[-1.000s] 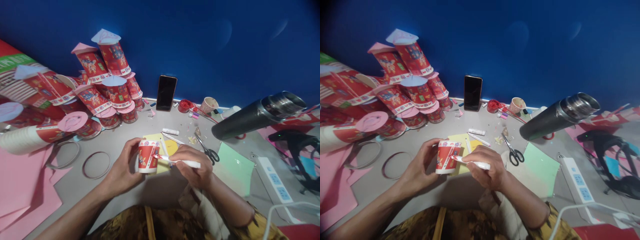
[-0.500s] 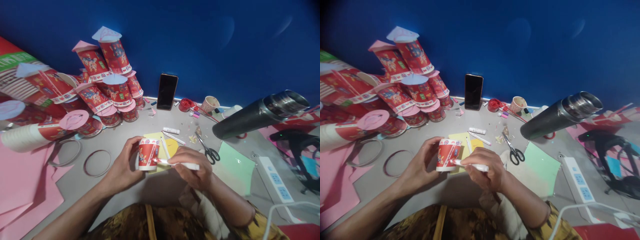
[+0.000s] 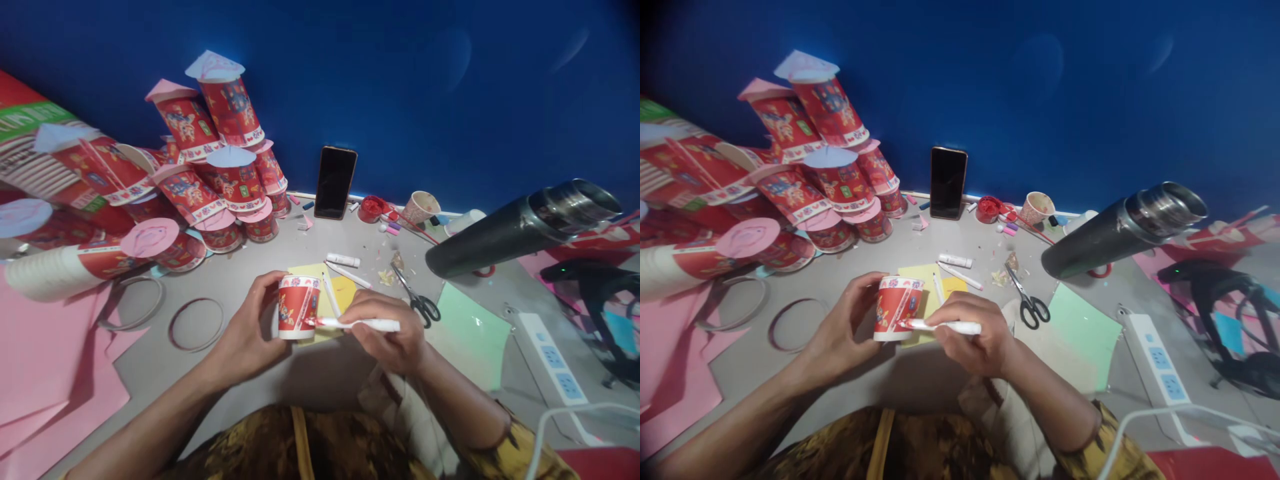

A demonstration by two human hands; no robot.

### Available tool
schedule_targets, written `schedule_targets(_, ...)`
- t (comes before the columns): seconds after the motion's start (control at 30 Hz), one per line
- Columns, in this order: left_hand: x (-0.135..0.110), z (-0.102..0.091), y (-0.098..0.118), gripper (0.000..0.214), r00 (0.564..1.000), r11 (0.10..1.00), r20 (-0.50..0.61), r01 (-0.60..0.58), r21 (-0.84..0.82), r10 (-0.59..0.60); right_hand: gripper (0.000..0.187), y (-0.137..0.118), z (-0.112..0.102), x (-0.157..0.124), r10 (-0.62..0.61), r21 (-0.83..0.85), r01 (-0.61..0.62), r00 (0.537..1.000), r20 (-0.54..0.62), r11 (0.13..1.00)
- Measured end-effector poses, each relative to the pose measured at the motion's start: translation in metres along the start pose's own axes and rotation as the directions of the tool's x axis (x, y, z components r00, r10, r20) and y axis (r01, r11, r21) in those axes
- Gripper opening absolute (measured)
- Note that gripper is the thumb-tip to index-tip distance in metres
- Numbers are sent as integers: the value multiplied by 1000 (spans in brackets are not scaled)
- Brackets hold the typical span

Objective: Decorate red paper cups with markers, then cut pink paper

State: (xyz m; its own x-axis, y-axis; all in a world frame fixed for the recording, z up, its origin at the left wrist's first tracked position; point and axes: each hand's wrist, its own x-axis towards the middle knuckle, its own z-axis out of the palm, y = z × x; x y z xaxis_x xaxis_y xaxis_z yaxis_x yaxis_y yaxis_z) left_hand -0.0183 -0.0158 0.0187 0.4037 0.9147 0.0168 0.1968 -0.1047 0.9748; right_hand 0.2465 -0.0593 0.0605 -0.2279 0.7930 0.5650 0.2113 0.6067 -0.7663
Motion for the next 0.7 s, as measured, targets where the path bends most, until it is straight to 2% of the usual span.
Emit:
schedule_targets(0.1,1,0,3,84,1000,1000,-14,27,-4,-27,14,1,-3,1,37,-35,-39,999,-38,999)
schedule_targets(0.27,2,1,5,82,999,1000,-36,24,-16,-25,19,3,-6,3,19,-50,-19,1000,-4,999)
schedule_targets(0.47,2,1,5,82,999,999,-39,32,-19,-33,24,1,-6,2,-43,10,42,996,73,999)
schedule_targets(0.63,2,1,5,81,998,999,-40,38,-19,-39,18,2,-6,1,-14,-29,15,1000,27,999)
schedule_targets(0.7,2,1,5,81,998,999,-36,44,-5,-44,17,2,-5,1,-16,-12,17,999,50,1000)
